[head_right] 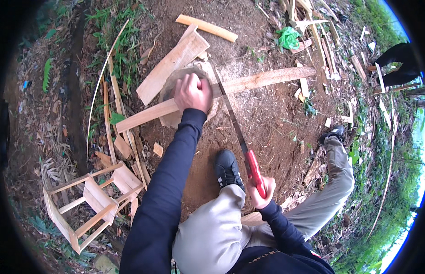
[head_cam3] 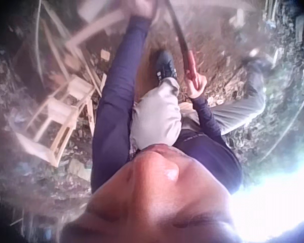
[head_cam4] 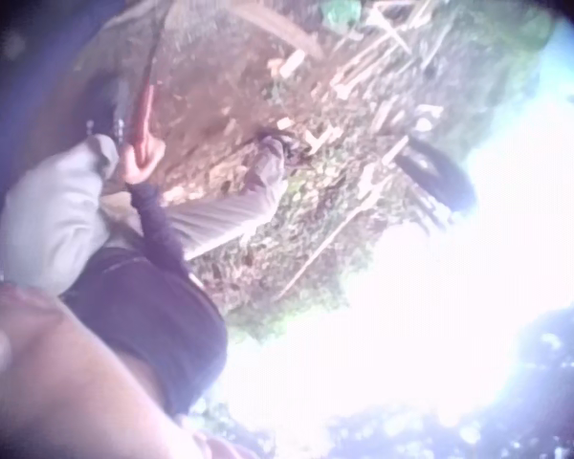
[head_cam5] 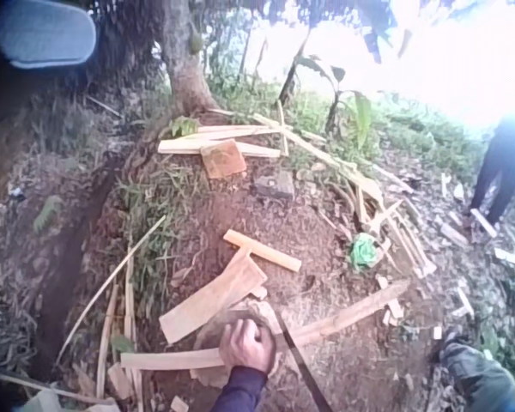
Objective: The person uses a red hand saw to cut a long wooden plank resting on a tree stump. They hold the wood steady with their left hand while sawing with their right hand, creating smaller pieces of wood.
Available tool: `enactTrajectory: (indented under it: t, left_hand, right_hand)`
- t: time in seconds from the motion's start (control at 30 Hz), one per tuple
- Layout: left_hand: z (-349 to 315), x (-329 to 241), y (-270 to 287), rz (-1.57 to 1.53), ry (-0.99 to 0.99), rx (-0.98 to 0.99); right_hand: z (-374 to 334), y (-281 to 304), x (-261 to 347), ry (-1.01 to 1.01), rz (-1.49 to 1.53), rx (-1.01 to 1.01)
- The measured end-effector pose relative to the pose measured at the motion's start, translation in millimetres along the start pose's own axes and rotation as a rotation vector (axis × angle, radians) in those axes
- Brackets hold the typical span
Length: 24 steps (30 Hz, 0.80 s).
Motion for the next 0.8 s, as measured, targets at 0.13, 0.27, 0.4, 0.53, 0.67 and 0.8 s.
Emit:
enactTrajectory:
  t: [0.13,0.27,0.4,0.53,0.67,0.8]
  left_hand:
    - [-2,-4,-3,-0.005,0.002,0.051]
    - [1,-11,-4,0.031,-0.013,0.005]
    - [-2,-4,-2,0.043,-0.005,0.032]
    - [-6,-5,-5,0.048,-0.039,0.020]
    - [-2,-16,-3,0.044,-0.072,0.003]
    - [-2,-5,-7,0.074,-0.084,-0.014]
  right_hand:
    - [42,-24,15,0.008,0.252,0.010]
    - [94,-44,14,0.072,0.319,-0.007]
    - [16,-18,-5,0.031,0.268,0.049]
    - [-5,-4,-14,0.010,0.205,0.066]
    - [81,-39,9,0.077,0.341,-0.016]
    - [66,-34,-1,0.059,0.398,-0.023]
Point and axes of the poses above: each hand's wrist, its own z-axis towards the middle knuckle, its own y-axis out of the back of the hand, x = y × z, the point moved 5 cm from there along z, towards the middle knuckle, and after that the axes turned 14 degrees about z, right-handed, at the moved point
